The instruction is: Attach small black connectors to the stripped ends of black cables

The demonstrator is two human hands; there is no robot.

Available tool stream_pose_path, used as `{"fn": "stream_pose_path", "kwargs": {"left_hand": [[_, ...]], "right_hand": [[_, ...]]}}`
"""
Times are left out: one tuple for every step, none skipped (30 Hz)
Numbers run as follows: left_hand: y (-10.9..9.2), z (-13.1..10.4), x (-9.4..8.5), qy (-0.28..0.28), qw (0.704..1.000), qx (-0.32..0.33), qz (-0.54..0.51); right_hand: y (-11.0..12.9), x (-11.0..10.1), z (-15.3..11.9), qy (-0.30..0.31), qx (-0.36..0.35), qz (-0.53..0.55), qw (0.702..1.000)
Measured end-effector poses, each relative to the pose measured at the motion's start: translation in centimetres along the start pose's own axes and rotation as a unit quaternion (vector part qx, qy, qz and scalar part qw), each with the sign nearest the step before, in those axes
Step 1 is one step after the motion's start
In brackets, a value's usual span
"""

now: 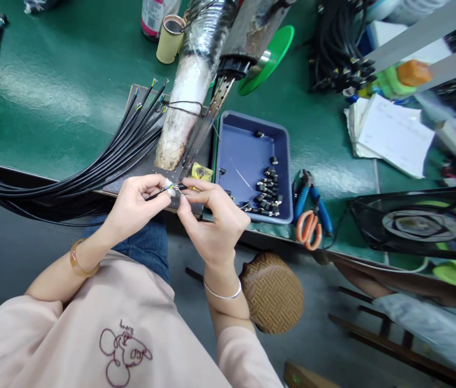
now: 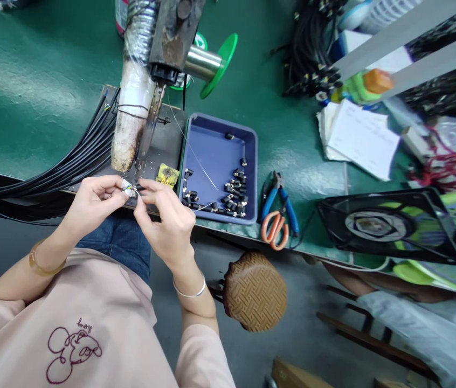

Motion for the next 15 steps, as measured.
{"fn": "stream_pose_path", "kwargs": {"left_hand": [[0.0,-0.1,0.0,0.000,1.000,-0.001,0.003],[0.0,-0.1,0.0,0.002,1.000,-0.002,0.003],[0.0,-0.2,0.1,0.003,1.000,-0.003,0.004],[0.0,-0.2,0.1,0.005,1.000,-0.003,0.003],[0.0,-0.2,0.2,0.007,1.000,-0.004,0.002],[0.0,-0.3,0.3,0.010,1.000,-0.005,0.001],[0.0,-0.4,0.3,0.012,1.000,-0.007,-0.001],[0.1,-0.4,0.4,0.014,1.000,-0.008,-0.004],[0.1,-0.5,0.5,0.016,1.000,-0.009,-0.006],[0.1,-0.7,0.5,0.017,1.000,-0.009,-0.009],[0.1,-0.8,0.6,0.019,1.000,-0.008,-0.011],[0.1,-0.9,0.6,0.019,1.000,-0.005,-0.010],[0.1,-1.1,0.6,0.017,1.000,0.000,-0.007],[0.0,-1.2,0.6,0.015,1.000,0.005,-0.002],[0.0,-1.3,0.5,0.012,1.000,0.012,0.005]], "right_hand": [[0.1,0.0,0.0,0.001,-0.002,-0.003,1.000],[0.2,-0.1,-0.1,0.001,-0.005,-0.007,1.000],[0.3,-0.1,-0.1,-0.001,-0.008,-0.010,1.000],[0.4,-0.2,-0.1,-0.003,-0.011,-0.013,1.000],[0.5,-0.3,-0.2,-0.004,-0.016,-0.014,1.000],[0.6,-0.3,-0.2,-0.006,-0.021,-0.014,1.000],[0.8,-0.4,-0.3,-0.008,-0.025,-0.014,1.000],[0.9,-0.4,-0.4,-0.011,-0.030,-0.012,0.999],[1.0,-0.5,-0.5,-0.016,-0.035,-0.011,0.999],[1.2,-0.6,-0.6,-0.021,-0.041,-0.009,0.999],[1.4,-0.7,-0.6,-0.025,-0.047,-0.008,0.999],[1.5,-0.8,-0.7,-0.029,-0.053,-0.009,0.998],[1.7,-0.9,-0.7,-0.032,-0.059,-0.012,0.998],[1.8,-1.0,-0.7,-0.033,-0.064,-0.017,0.997],[2.0,-1.0,-0.8,-0.032,-0.067,-0.023,0.997]]}}
Point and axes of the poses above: each hand's wrist, its own z-axis towards the middle knuckle, its own x-axis out of the palm, y = z × x, the point moved 10 cm from there along z, towards the middle knuckle, and after that the axes turned 9 degrees about -x, right-handed, at the moved point
